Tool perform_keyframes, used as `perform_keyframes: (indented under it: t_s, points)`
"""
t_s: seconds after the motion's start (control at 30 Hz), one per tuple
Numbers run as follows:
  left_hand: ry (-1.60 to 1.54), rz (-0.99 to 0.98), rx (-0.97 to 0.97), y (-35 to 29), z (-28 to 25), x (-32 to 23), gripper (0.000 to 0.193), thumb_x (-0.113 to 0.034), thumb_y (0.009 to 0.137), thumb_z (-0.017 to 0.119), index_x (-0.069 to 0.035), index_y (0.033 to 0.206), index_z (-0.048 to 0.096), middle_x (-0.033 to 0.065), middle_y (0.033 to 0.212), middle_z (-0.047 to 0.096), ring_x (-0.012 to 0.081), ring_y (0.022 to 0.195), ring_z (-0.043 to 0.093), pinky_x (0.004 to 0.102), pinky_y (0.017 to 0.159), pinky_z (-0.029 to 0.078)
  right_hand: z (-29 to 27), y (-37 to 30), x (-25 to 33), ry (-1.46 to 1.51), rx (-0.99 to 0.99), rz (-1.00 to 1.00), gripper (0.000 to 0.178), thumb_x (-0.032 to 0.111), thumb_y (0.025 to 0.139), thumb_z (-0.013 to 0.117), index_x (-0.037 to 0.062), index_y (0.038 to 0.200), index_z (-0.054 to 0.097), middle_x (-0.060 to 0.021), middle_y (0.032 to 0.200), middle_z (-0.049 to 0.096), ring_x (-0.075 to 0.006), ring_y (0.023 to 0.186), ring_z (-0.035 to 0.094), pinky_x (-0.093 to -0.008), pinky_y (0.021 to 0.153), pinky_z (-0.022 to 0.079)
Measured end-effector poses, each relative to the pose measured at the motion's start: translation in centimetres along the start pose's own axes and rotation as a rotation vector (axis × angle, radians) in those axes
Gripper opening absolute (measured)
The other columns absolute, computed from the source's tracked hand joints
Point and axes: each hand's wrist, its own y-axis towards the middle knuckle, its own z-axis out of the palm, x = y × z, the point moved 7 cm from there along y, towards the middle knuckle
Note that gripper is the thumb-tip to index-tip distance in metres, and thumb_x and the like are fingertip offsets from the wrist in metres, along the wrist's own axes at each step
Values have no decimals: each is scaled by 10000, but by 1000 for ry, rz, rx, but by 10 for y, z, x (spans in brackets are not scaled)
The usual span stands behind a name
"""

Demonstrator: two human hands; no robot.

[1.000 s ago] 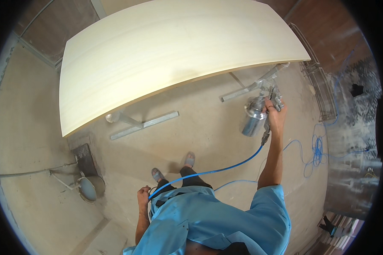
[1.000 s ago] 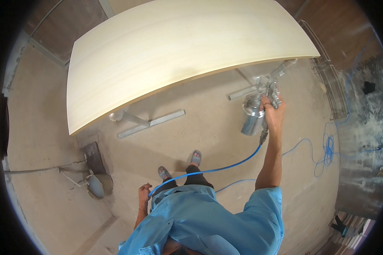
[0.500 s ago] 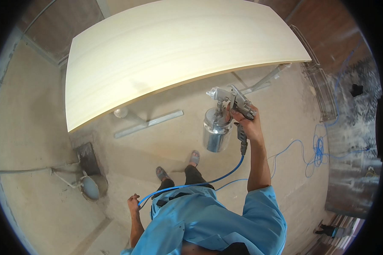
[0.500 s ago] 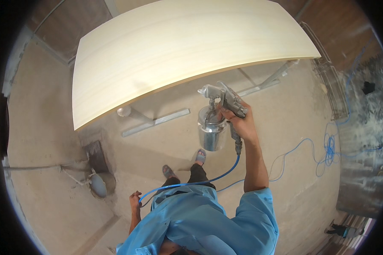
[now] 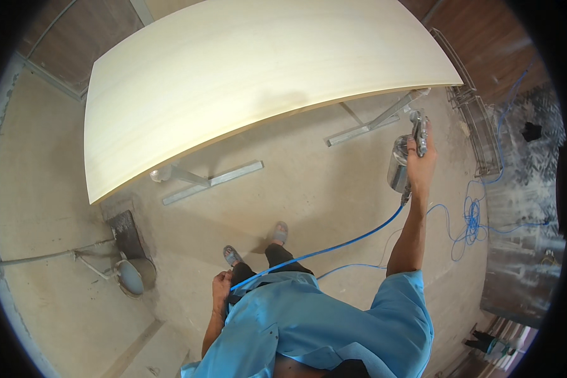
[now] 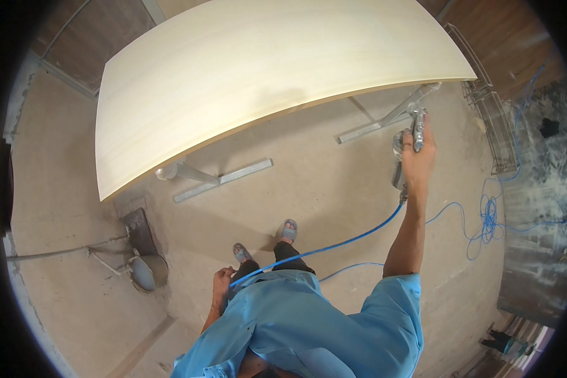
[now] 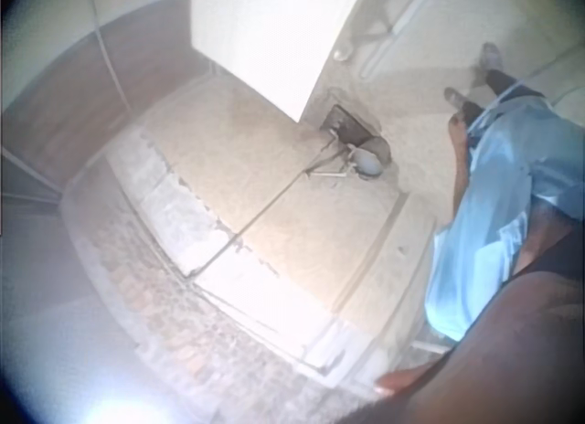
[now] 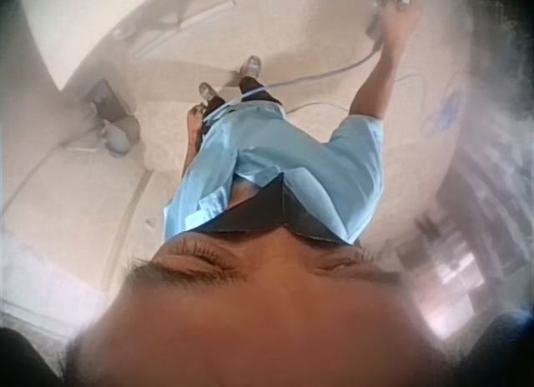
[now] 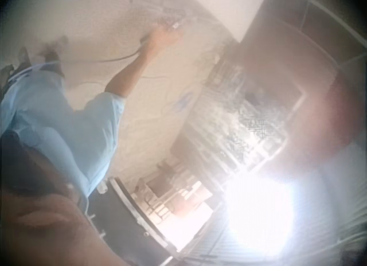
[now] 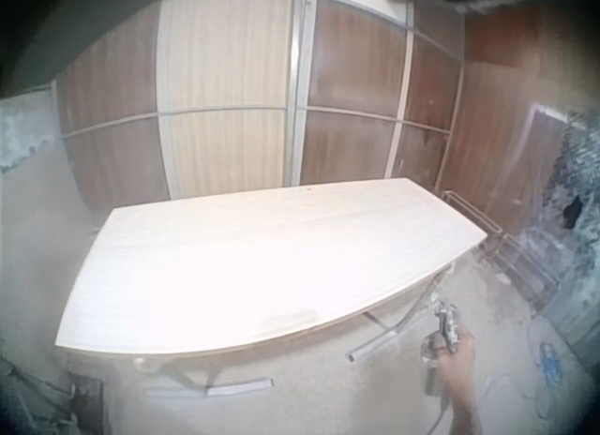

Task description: The person uses a spray gun connected to a blue hose to apply a light-colored coating to a large flat board resting on a metal stand. The person moves the spray gun in steady horizontal passes across the board's surface.

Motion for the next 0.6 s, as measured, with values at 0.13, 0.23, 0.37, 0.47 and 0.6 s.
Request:
perform_keyframes:
  t_s: [0.13, 0.23, 0.37, 0.47, 0.6]
  points:
    - [23, -17, -37, 0, -13, -11, 388, -351, 930, 584, 13, 848, 691, 21, 584, 551, 111, 528, 491, 282, 496, 390, -10, -1, 0, 98, 20, 77, 524, 54, 868, 579, -40, 1371, 469, -169, 1033, 666, -188, 897, 623, -308, 813, 487]
    - [13, -115, -87, 2, -30, 1, 394, -360, 923, 582, 11, 848, 692, 26, 555, 528, 120, 476, 474, 288, 443, 371, 7, -19, 9, 228, 157, 183, 511, 67, 864, 599, -23, 1357, 498, -68, 862, 642, -124, 740, 570, -277, 673, 476]
    - [16, -138, -184, 2, -56, 18, 397, -371, 911, 574, 2, 854, 696, 28, 507, 487, 124, 407, 437, 287, 390, 335, 49, -57, 44, 530, 253, 208, 123, -14, 815, 580, -5, 930, 623, -9, 667, 580, -98, 603, 531, -244, 554, 424]
    - [-16, -130, -210, -2, -71, 33, 389, -357, 910, 575, 8, 848, 694, 36, 503, 488, 127, 405, 438, 292, 392, 332, 80, -87, 81, 703, 494, 244, 351, 3, 834, 609, -35, 1184, 611, -24, 740, 605, -97, 624, 552, -252, 561, 452]
    - [14, -239, -242, -17, -93, 62, 383, -342, 913, 573, 17, 853, 691, 45, 503, 492, 134, 402, 442, 296, 394, 337, 112, -108, 139, 1031, 785, 259, 552, 48, 842, 666, -38, 1356, 484, -77, 906, 657, -140, 759, 632, -290, 706, 523]
